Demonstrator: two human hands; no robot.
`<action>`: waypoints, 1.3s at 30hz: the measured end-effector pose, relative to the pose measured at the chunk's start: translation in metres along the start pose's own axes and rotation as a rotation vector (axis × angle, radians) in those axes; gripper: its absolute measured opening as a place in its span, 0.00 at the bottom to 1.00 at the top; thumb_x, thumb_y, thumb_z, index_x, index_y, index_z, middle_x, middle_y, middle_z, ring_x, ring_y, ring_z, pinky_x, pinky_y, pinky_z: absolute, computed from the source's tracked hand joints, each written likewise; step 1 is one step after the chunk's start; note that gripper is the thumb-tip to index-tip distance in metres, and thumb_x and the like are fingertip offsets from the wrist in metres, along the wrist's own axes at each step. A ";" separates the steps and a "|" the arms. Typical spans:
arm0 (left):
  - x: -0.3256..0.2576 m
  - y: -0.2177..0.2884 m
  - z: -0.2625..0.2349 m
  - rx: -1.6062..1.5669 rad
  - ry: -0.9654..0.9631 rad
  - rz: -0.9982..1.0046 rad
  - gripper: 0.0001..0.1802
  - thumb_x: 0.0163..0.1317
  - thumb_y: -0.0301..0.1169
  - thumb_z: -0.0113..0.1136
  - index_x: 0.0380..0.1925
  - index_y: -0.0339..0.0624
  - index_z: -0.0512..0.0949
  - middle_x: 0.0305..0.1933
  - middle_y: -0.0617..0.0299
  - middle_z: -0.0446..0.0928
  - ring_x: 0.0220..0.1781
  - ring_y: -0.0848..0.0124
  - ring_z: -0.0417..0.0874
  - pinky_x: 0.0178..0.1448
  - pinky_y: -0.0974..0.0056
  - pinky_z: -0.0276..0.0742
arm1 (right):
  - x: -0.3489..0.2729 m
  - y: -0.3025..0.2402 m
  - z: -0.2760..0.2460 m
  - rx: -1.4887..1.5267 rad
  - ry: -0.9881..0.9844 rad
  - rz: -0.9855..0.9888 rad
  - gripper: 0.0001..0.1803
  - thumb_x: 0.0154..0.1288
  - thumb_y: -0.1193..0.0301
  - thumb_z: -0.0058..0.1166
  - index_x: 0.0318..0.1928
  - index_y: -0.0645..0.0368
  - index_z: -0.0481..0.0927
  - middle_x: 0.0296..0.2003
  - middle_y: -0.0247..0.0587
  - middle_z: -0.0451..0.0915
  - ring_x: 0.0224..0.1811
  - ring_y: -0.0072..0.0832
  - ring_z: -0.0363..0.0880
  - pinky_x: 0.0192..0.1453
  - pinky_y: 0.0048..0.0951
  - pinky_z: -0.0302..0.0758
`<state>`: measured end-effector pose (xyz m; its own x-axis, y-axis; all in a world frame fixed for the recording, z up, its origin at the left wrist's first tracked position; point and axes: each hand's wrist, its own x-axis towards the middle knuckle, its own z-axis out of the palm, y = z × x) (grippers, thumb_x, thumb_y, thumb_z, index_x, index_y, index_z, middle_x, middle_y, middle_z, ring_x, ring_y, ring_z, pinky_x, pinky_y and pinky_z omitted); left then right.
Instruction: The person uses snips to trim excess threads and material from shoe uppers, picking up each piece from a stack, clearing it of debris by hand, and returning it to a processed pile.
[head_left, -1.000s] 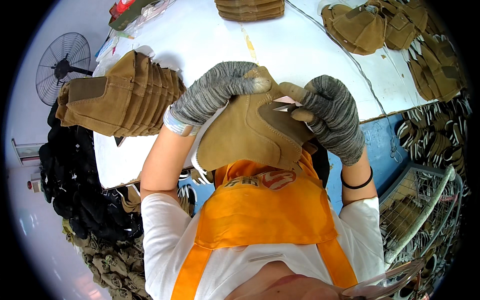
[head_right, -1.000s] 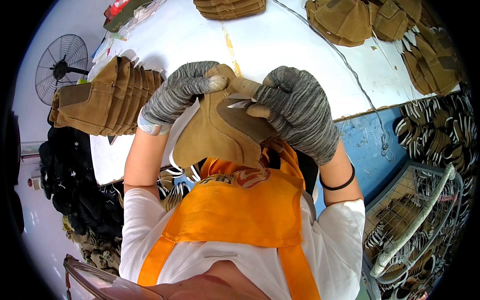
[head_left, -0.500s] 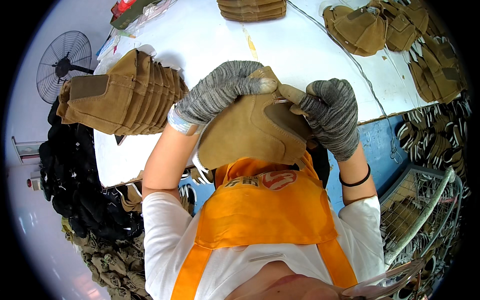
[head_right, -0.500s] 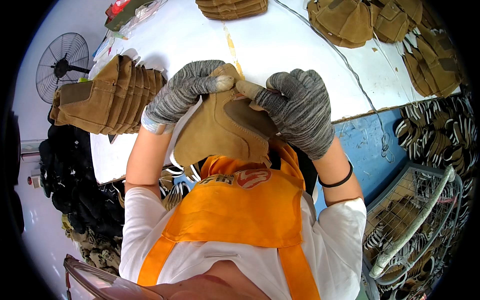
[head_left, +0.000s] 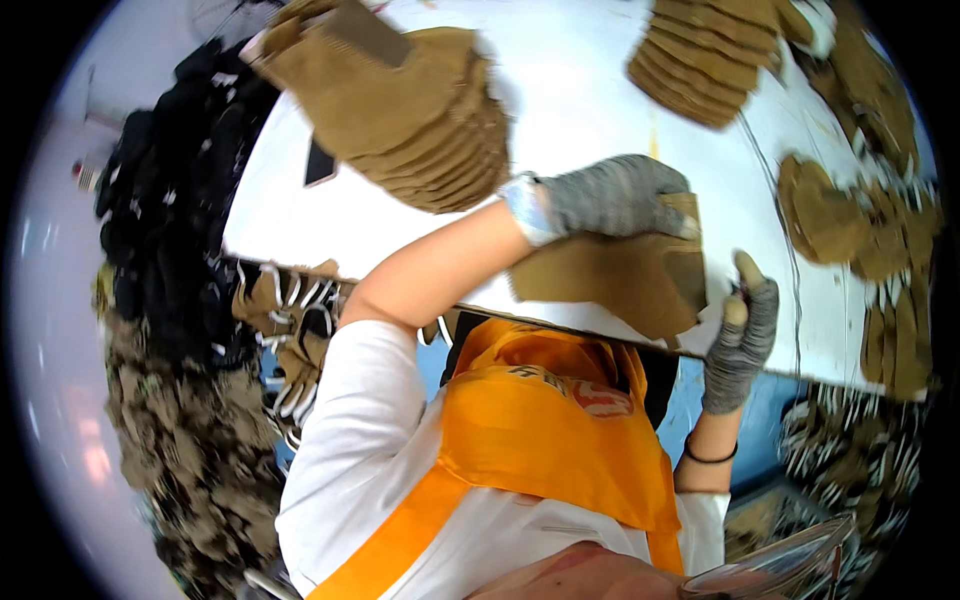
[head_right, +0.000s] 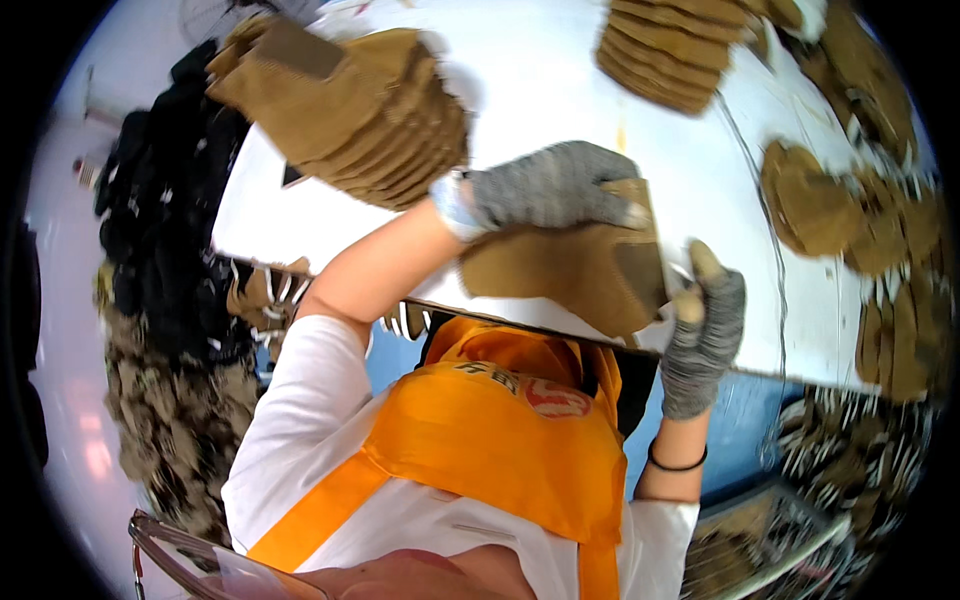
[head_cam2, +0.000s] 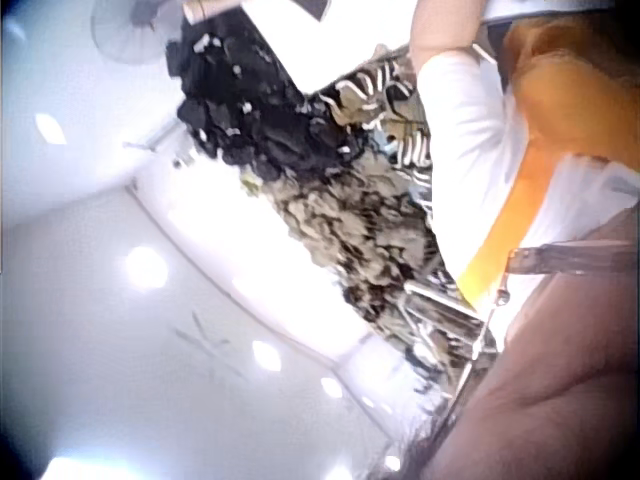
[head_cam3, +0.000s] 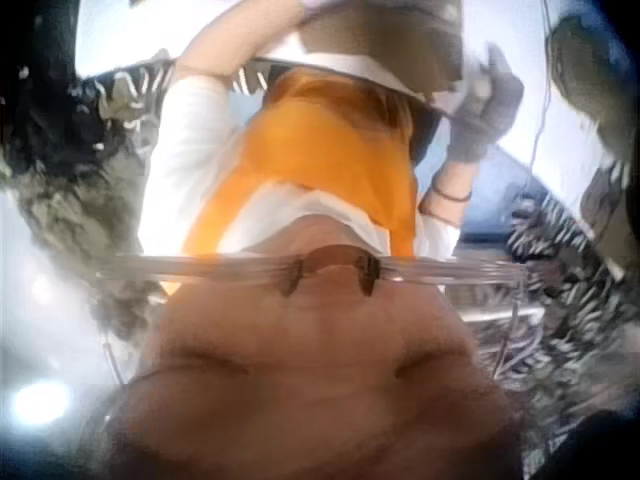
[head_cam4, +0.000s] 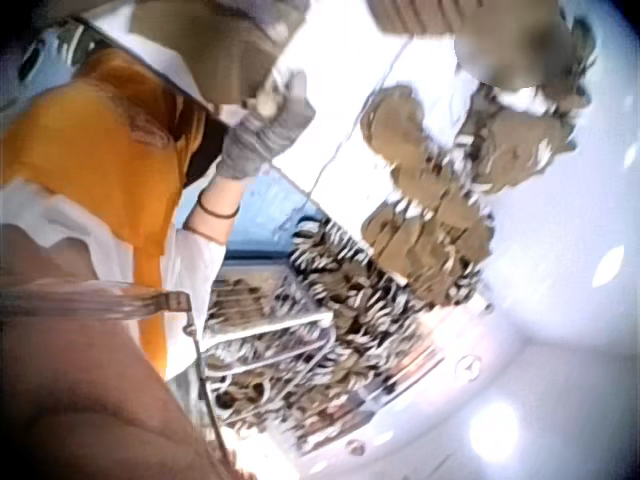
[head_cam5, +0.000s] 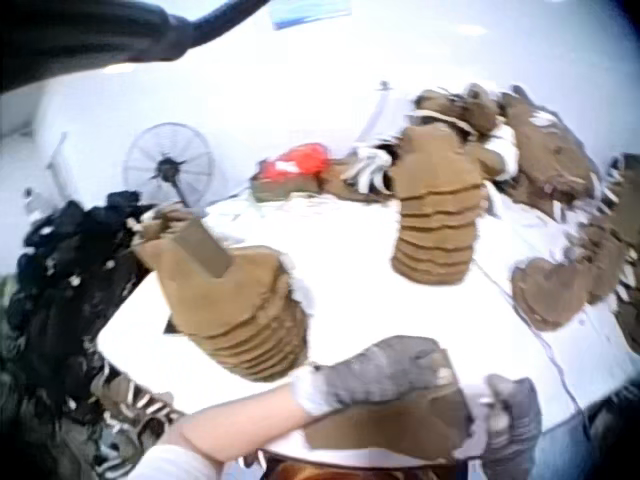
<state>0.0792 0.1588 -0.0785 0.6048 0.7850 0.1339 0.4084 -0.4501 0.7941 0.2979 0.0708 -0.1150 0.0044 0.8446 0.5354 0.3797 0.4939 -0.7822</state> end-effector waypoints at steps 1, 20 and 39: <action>0.005 -0.011 0.005 0.101 0.062 0.036 0.25 0.59 0.50 0.58 0.42 0.39 0.76 0.39 0.52 0.78 0.41 0.60 0.78 0.49 0.60 0.73 | -0.001 0.005 0.002 0.083 -0.005 0.126 0.30 0.58 0.54 0.60 0.54 0.65 0.73 0.38 0.36 0.73 0.40 0.25 0.72 0.46 0.28 0.72; -0.285 -0.071 -0.079 0.233 1.363 -0.605 0.21 0.64 0.38 0.54 0.55 0.41 0.71 0.53 0.54 0.75 0.58 0.65 0.73 0.62 0.62 0.66 | -0.016 0.047 0.030 -0.142 -0.179 0.313 0.27 0.56 0.53 0.63 0.40 0.68 0.75 0.34 0.42 0.77 0.34 0.28 0.71 0.43 0.28 0.71; -0.280 -0.231 -0.217 0.788 0.968 -1.133 0.47 0.49 0.51 0.62 0.64 0.37 0.58 0.64 0.48 0.64 0.66 0.58 0.65 0.68 0.58 0.59 | -0.025 0.071 0.036 -0.147 -0.171 0.286 0.26 0.58 0.56 0.62 0.44 0.67 0.74 0.39 0.41 0.78 0.38 0.27 0.74 0.46 0.28 0.73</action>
<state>-0.3331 0.1355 -0.1706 -0.7020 0.6590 0.2702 0.7114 0.6306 0.3103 0.2914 0.0918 -0.1958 -0.0203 0.9726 0.2314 0.5143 0.2086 -0.8318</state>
